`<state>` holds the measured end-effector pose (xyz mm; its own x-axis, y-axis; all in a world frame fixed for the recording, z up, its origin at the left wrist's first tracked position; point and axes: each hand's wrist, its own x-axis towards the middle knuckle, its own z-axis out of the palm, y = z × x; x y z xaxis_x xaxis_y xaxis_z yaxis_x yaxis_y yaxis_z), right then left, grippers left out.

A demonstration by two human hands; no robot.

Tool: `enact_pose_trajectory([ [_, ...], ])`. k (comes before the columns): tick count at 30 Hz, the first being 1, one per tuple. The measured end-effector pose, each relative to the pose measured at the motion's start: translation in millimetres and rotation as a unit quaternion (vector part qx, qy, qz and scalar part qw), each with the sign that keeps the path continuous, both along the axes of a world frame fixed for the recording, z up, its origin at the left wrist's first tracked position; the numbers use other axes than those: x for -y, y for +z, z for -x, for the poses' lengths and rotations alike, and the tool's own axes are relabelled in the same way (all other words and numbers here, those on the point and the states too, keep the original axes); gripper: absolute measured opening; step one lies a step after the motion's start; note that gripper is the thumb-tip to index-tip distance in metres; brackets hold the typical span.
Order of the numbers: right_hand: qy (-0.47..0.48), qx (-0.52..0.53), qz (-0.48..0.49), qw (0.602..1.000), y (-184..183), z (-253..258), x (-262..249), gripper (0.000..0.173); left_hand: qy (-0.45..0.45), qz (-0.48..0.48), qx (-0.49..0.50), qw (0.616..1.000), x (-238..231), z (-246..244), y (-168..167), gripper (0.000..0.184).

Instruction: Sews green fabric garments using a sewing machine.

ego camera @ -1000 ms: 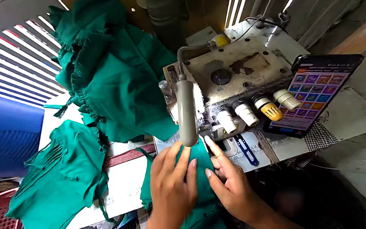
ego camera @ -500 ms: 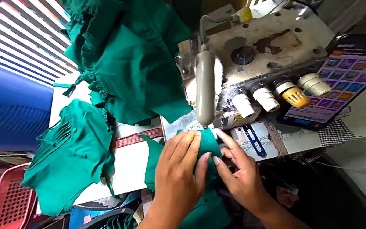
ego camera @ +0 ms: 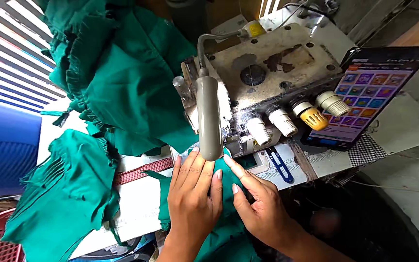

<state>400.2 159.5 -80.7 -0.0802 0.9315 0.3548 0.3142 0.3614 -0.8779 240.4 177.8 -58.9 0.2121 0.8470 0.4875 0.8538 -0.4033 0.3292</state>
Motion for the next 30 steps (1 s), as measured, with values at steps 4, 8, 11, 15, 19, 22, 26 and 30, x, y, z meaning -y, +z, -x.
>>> enact_pose_trajectory([
  [4, -0.01, 0.007, 0.002, 1.0, 0, 1, 0, 0.047, -0.005, -0.003, -0.008, 1.0, -2, 1, -1, 0.036],
  [8, -0.014, -0.007, 0.01, 1.0, -5, 0, 2, 0.045, -0.006, -0.001, -0.014, 1.0, -2, 2, 0, 0.036],
  [11, -0.018, -0.042, 0.007, 0.999, -17, -4, 11, 0.041, -0.002, 0.016, -0.026, 1.0, 7, -2, 7, 0.039],
  [15, -0.035, -0.064, -0.011, 0.997, -21, -5, 23, 0.03, -0.007, -0.007, -0.007, 1.0, 20, -11, 8, 0.034],
  [19, -0.033, -0.07, -0.009, 0.997, -16, -1, 20, 0.027, -0.012, -0.021, 0.02, 1.0, 14, -6, 2, 0.03],
  [22, -0.038, -0.061, -0.013, 0.997, -12, 0, 15, 0.026, -0.024, -0.013, 0.027, 0.999, 7, -1, 2, 0.031],
  [26, -0.051, -0.068, -0.017, 0.996, -9, 5, 9, 0.025, -0.039, -0.002, 0.033, 0.999, -3, 5, 4, 0.031],
  [30, -0.061, -0.058, -0.02, 0.996, -7, 8, 5, 0.026, -0.045, 0.011, 0.033, 0.998, -8, 7, 7, 0.032],
])
